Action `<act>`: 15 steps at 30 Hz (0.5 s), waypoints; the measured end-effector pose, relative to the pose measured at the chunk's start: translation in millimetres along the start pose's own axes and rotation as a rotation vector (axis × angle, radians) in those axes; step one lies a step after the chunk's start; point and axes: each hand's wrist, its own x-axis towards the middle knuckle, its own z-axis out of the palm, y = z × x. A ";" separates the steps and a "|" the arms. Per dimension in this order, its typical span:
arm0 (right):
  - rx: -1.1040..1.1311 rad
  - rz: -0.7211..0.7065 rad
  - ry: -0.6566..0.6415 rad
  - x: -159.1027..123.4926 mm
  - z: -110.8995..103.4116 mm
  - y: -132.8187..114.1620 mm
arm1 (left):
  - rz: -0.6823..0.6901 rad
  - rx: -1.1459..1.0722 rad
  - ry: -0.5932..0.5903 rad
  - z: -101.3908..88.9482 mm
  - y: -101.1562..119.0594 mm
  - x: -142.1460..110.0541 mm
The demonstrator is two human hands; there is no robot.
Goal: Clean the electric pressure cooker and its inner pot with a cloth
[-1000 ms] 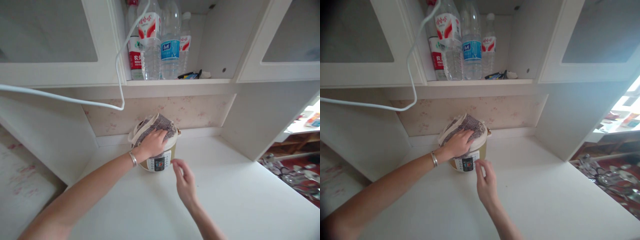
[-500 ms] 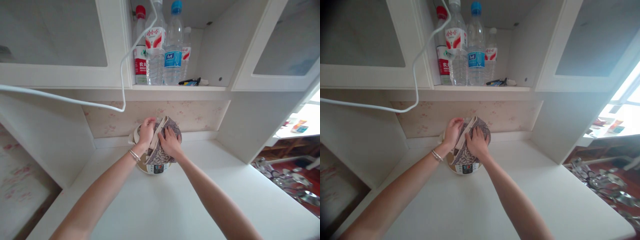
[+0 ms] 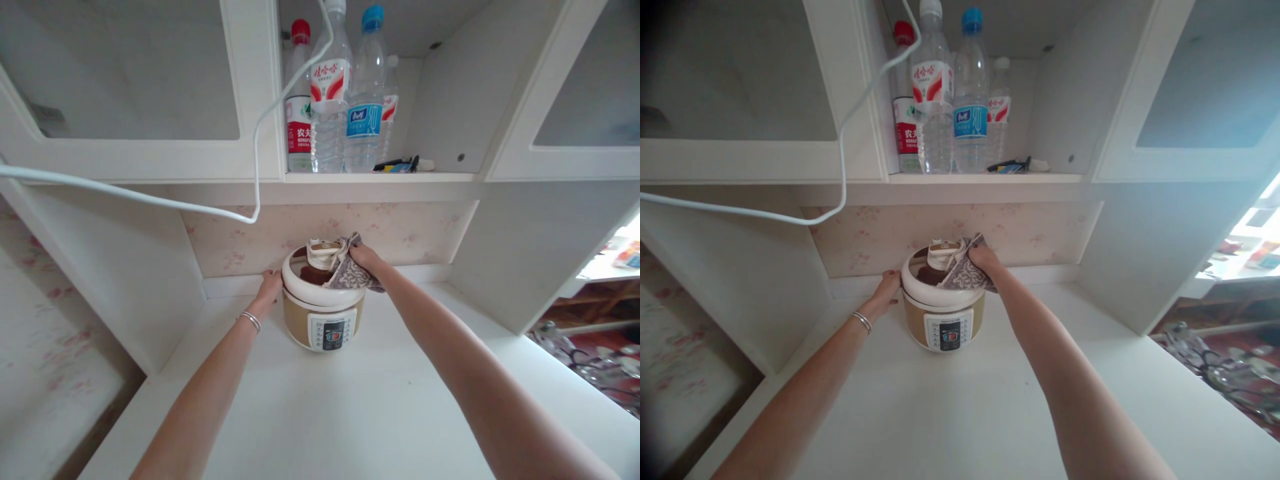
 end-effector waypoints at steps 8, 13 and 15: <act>-0.007 -0.036 -0.094 32.4 -1.4 -12.9 | -0.064 -0.059 -0.044 6.9 -0.9 4.2; 0.043 -0.057 -0.144 38.6 -1.9 -20.0 | -0.063 -0.049 -0.050 5.1 -2.3 4.4; 0.063 -0.067 -0.155 36.1 -2.2 -19.5 | -0.059 -0.041 -0.048 5.2 -2.7 4.9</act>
